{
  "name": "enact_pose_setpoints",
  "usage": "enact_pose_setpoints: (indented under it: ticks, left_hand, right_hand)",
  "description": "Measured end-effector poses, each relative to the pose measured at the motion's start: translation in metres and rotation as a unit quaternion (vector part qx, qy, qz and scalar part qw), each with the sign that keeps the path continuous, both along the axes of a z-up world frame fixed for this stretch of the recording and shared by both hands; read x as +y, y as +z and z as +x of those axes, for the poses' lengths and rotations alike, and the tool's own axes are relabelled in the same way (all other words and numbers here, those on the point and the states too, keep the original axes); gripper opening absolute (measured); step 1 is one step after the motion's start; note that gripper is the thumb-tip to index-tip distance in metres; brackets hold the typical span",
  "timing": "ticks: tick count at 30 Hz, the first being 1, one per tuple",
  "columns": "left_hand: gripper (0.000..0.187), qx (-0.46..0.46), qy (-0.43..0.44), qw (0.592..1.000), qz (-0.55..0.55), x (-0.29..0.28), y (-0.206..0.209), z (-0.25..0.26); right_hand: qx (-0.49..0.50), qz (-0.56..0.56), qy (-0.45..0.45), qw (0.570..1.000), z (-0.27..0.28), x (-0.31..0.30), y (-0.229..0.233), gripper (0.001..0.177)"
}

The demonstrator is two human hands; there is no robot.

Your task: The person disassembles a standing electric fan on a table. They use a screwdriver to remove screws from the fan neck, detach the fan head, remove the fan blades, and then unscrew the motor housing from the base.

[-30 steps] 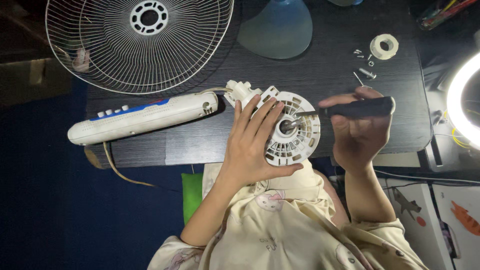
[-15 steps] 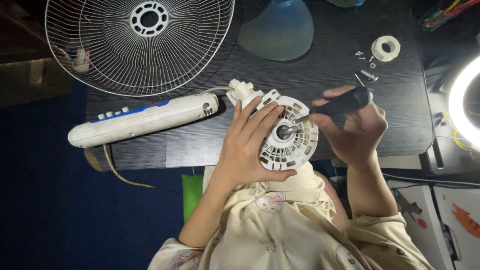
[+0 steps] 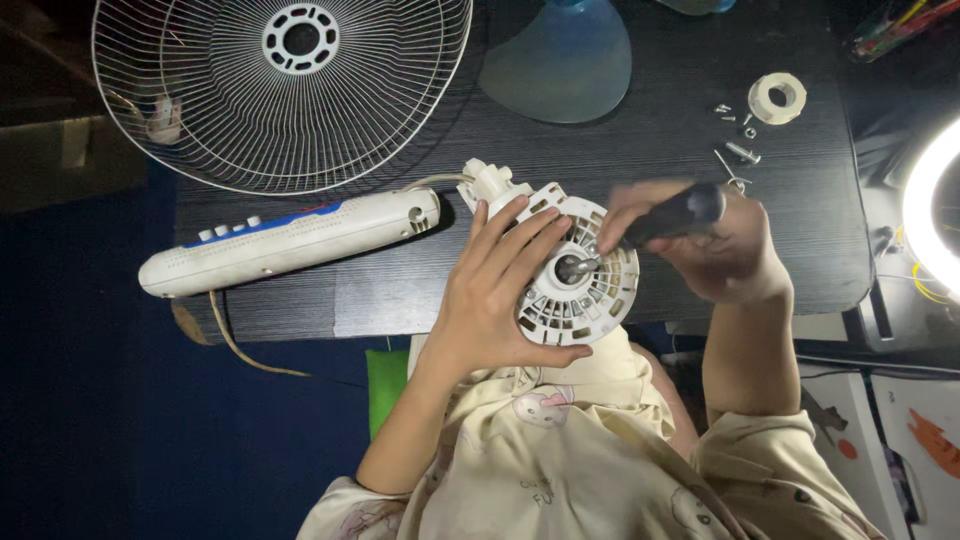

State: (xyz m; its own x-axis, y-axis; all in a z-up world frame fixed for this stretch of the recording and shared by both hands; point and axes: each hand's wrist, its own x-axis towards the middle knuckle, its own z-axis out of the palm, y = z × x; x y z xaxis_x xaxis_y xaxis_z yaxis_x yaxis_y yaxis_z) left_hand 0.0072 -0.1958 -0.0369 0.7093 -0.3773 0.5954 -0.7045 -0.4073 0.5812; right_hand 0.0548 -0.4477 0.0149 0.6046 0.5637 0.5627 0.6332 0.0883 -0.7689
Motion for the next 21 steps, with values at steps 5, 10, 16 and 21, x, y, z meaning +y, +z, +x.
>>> enact_pose_setpoints:
  ticks: [5, 10, 16, 21]
  left_hand:
    - [0.108, -0.006, -0.005, 1.0, -0.004, 0.003, 0.002, 0.002]
    - [0.108, -0.008, 0.0, 1.0, 0.001, 0.002, 0.001, 0.002]
    - [0.107, -0.008, 0.007, 1.0, 0.004, 0.0, -0.001, 0.001]
    - [0.116, 0.006, 0.0, 1.0, 0.024, 0.003, 0.003, 0.0]
  right_hand:
    - [-0.029, 0.037, 0.008, 0.999, -0.004, 0.005, -0.018, 0.052]
    - [-0.133, 0.097, -0.076, 0.983, 0.004, 0.007, -0.024, 0.059]
    - [-0.159, 0.088, -0.184, 0.966, -0.005, 0.004, -0.007, 0.033]
    - [-0.16, 0.065, -0.191, 0.966, -0.01, 0.013, 0.008, 0.029]
